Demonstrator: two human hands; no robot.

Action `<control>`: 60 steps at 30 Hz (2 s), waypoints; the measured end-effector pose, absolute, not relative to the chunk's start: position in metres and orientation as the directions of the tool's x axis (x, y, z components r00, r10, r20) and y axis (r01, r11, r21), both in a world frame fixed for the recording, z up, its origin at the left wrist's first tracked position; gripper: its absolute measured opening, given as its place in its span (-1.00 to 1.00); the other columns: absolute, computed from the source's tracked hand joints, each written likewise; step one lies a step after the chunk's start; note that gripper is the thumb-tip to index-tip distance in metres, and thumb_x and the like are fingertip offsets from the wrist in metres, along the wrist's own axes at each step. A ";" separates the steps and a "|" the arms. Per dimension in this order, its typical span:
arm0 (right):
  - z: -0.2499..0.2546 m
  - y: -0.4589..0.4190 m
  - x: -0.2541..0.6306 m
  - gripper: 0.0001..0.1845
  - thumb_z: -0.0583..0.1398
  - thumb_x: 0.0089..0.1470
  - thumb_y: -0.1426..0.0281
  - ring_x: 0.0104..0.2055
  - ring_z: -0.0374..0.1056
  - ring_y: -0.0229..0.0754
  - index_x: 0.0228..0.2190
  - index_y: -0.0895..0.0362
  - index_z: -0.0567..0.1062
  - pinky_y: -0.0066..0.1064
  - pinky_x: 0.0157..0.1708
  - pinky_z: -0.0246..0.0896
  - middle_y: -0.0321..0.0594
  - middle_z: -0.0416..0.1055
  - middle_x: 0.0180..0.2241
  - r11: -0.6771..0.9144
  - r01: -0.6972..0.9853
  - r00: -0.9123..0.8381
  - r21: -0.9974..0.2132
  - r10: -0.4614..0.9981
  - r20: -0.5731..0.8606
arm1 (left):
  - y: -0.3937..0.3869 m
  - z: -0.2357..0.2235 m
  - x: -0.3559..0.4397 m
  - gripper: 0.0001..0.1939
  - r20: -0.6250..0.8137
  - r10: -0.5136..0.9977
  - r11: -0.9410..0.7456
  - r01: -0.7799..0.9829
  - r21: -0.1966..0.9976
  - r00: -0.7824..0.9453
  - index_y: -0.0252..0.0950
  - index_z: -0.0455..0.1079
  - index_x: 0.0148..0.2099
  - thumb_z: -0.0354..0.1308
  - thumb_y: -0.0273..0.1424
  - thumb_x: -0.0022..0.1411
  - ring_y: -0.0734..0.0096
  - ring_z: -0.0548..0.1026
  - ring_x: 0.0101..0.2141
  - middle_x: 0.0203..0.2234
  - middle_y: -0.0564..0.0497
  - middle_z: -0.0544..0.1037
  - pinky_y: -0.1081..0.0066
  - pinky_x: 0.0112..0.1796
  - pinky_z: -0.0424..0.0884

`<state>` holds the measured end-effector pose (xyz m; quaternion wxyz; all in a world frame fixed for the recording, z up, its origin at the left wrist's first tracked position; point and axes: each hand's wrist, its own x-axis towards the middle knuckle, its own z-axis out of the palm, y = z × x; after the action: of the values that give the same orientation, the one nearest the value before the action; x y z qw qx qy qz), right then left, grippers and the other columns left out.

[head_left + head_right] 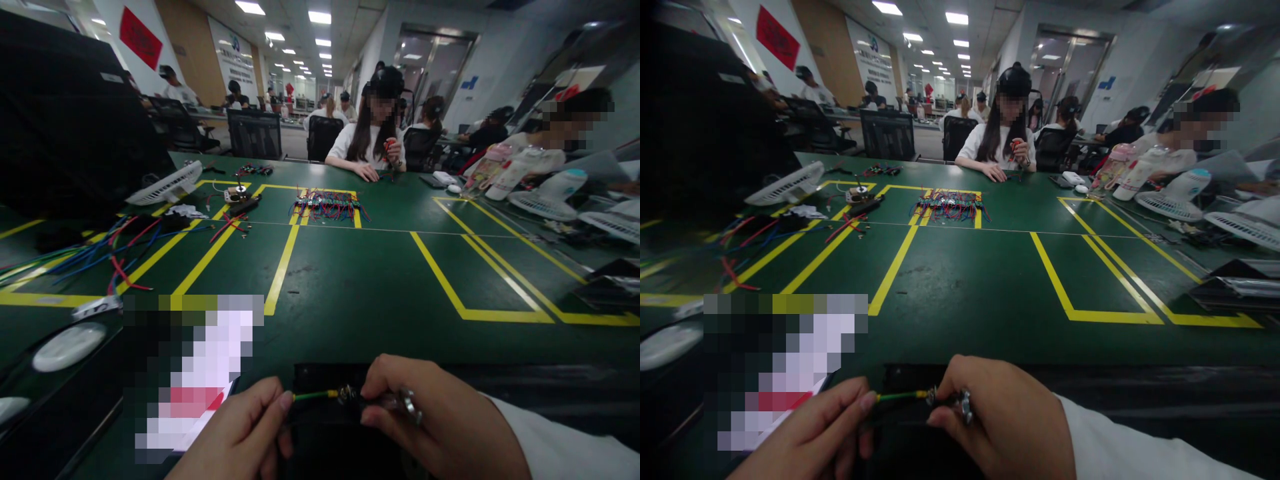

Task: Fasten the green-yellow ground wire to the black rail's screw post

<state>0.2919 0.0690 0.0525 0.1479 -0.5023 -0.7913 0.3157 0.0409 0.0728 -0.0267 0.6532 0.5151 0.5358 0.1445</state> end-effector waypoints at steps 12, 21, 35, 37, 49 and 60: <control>0.063 0.088 0.299 -0.92 0.18 0.13 0.52 -0.34 0.33 -0.26 -0.31 0.12 0.42 -0.47 -0.33 0.18 -0.31 0.43 -0.36 0.483 0.576 -0.674 -0.660 0.737 -0.048 | 0.072 -0.023 0.042 -0.53 -0.574 0.729 0.443 0.383 0.811 0.372 -0.24 0.28 -0.38 -0.14 0.02 0.33 0.56 0.36 -0.77 -0.80 0.18 0.39 0.68 -0.76 0.16; 0.072 0.106 0.299 -0.87 0.17 0.08 0.61 -0.26 0.35 -0.22 -0.31 0.20 0.46 -0.47 -0.26 0.21 -0.22 0.44 -0.31 0.583 0.464 -0.814 -0.667 0.577 -0.062 | 0.071 -0.025 0.042 -0.55 -0.565 0.740 0.439 0.375 0.817 0.365 -0.24 0.26 -0.40 -0.16 -0.03 0.34 0.56 0.33 -0.81 -0.82 0.15 0.41 0.67 -0.79 0.10; 0.061 0.073 0.297 -0.96 0.21 0.13 0.41 -0.47 0.30 -0.27 -0.35 0.07 0.40 -0.49 -0.47 0.18 -0.37 0.41 -0.45 0.295 0.663 -0.458 -0.688 0.887 -0.061 | 0.073 -0.020 0.045 -0.58 -0.596 0.713 0.489 0.348 0.800 0.369 -0.22 0.25 -0.40 -0.10 -0.03 0.33 0.53 0.37 -0.77 -0.81 0.21 0.35 0.65 -0.78 0.22; 0.056 0.071 0.294 -0.96 0.21 0.13 0.41 -0.47 0.30 -0.26 -0.35 0.07 0.40 -0.48 -0.48 0.18 -0.35 0.42 -0.45 0.280 0.669 -0.450 -0.688 0.890 -0.076 | 0.073 -0.022 0.044 -0.57 -0.594 0.715 0.483 0.355 0.801 0.367 -0.23 0.26 -0.40 -0.10 -0.01 0.32 0.52 0.38 -0.77 -0.81 0.21 0.34 0.65 -0.78 0.23; 0.059 0.080 0.296 -0.94 0.15 0.17 0.49 -0.36 0.32 -0.25 -0.32 0.09 0.40 -0.46 -0.36 0.18 -0.33 0.43 -0.37 0.397 0.633 -0.577 -0.664 0.814 -0.063 | 0.073 -0.025 0.041 -0.55 -0.582 0.716 0.457 0.371 0.808 0.386 -0.24 0.27 -0.38 -0.15 -0.01 0.34 0.55 0.38 -0.78 -0.79 0.17 0.41 0.68 -0.78 0.19; 0.070 0.109 0.299 -0.84 0.13 0.11 0.61 -0.26 0.35 -0.21 -0.29 0.17 0.45 -0.43 -0.23 0.23 -0.22 0.44 -0.30 0.563 0.447 -0.813 -0.695 0.579 -0.054 | 0.070 -0.025 0.040 -0.54 -0.564 0.723 0.428 0.382 0.819 0.399 -0.23 0.26 -0.39 -0.17 0.00 0.34 0.54 0.36 -0.79 -0.81 0.15 0.43 0.65 -0.78 0.14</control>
<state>0.2987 0.1088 0.0703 0.0904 -0.2919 -0.8793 0.3653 0.0397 0.0705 -0.0253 0.6560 0.5187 0.5326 0.1300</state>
